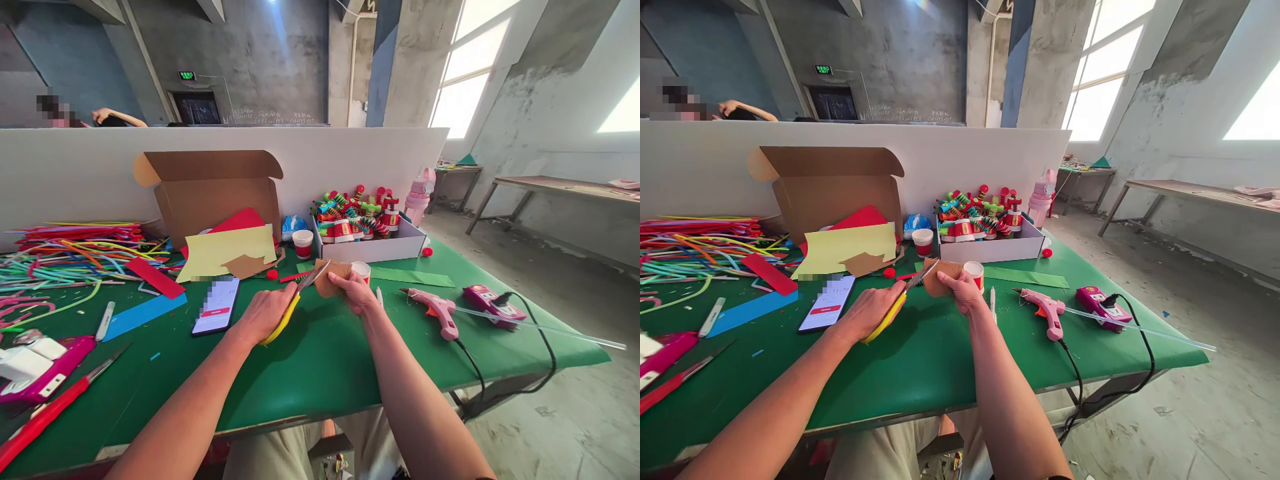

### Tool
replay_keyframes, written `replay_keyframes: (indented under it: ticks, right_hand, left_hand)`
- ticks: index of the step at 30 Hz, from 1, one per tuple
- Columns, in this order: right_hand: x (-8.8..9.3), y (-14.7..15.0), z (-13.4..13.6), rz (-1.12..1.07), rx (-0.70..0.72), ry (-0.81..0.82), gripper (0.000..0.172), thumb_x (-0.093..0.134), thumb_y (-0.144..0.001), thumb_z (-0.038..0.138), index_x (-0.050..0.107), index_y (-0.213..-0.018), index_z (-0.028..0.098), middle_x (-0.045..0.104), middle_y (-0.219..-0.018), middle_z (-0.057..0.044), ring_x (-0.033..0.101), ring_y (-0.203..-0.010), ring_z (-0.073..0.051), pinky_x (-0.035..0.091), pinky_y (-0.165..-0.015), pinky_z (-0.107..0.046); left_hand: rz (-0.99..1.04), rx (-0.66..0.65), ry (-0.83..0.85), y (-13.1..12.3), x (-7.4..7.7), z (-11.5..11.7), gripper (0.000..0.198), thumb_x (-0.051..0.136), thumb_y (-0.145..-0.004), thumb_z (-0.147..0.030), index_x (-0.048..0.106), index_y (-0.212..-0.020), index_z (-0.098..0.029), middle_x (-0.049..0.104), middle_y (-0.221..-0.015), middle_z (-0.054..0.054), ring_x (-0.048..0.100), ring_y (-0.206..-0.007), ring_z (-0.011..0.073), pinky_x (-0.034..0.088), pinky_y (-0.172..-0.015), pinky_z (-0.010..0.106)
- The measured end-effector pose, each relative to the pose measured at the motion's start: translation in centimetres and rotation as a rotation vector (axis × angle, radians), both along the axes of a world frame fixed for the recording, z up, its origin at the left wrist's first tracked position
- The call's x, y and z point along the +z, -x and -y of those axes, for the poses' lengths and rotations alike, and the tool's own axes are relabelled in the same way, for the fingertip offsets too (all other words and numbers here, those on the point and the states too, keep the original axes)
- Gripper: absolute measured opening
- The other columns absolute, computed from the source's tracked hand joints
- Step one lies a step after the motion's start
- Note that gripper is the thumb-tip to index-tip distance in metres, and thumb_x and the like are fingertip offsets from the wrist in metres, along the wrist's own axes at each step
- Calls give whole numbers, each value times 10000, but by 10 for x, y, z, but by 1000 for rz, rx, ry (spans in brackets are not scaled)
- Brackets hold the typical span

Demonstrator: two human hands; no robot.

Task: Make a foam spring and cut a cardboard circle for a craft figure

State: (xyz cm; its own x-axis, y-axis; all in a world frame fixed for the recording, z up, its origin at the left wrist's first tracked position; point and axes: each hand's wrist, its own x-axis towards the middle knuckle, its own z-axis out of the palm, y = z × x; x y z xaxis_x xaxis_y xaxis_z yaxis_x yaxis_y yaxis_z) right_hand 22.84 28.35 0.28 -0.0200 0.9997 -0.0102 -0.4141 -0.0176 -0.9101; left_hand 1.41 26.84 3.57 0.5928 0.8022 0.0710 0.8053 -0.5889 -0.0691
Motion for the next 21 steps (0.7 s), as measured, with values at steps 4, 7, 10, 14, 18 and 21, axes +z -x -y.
replay_keyframes:
  ticks: [4,7,10,14,18,21]
  right_hand:
    - [1,3,2,44,34,-12,447,893,-455,371,719,-835,212,749,-853,-18,687,-843,-208,545,-766,-300]
    - [1,3,3,66,39,-8,457,892,-454,372,721,-848,212,751,-845,-13,687,-817,-200,542,-748,-297]
    - [2,2,3,52,38,-9,450,892,-457,366,721,-843,212,750,-835,-14,686,-804,-195,541,-743,-294]
    - [2,3,3,25,49,-2,441,894,-462,345,718,-843,208,746,-841,-20,689,-836,-203,545,-783,-304]
    - [3,6,3,-16,85,-2,453,890,-470,354,713,-857,201,746,-884,-30,686,-899,-217,542,-818,-315]
    - [3,6,3,-14,83,2,457,889,-476,357,707,-865,200,745,-894,-33,682,-928,-228,541,-823,-323]
  left_hand:
    - [16,6,-20,2,-6,-4,252,282,-971,-273,484,-1088,-179,706,-868,103,698,-769,283,429,-586,309]
    - [11,3,-34,2,-7,-5,251,304,-962,-278,497,-1092,-184,705,-842,96,693,-744,275,426,-583,304]
    - [3,-5,-75,1,-7,-4,240,333,-947,-270,513,-1081,-184,703,-812,91,684,-727,271,430,-603,310]
    - [7,-14,-113,0,-6,-3,227,350,-949,-284,532,-1043,-185,701,-802,83,672,-709,256,430,-624,309]
    - [26,-13,-124,-1,-6,-2,231,358,-954,-302,532,-1050,-184,701,-796,80,668,-724,259,429,-636,313]
    - [29,-10,-121,-2,-7,-2,223,372,-947,-292,532,-1058,-184,697,-790,80,664,-716,259,429,-635,314]
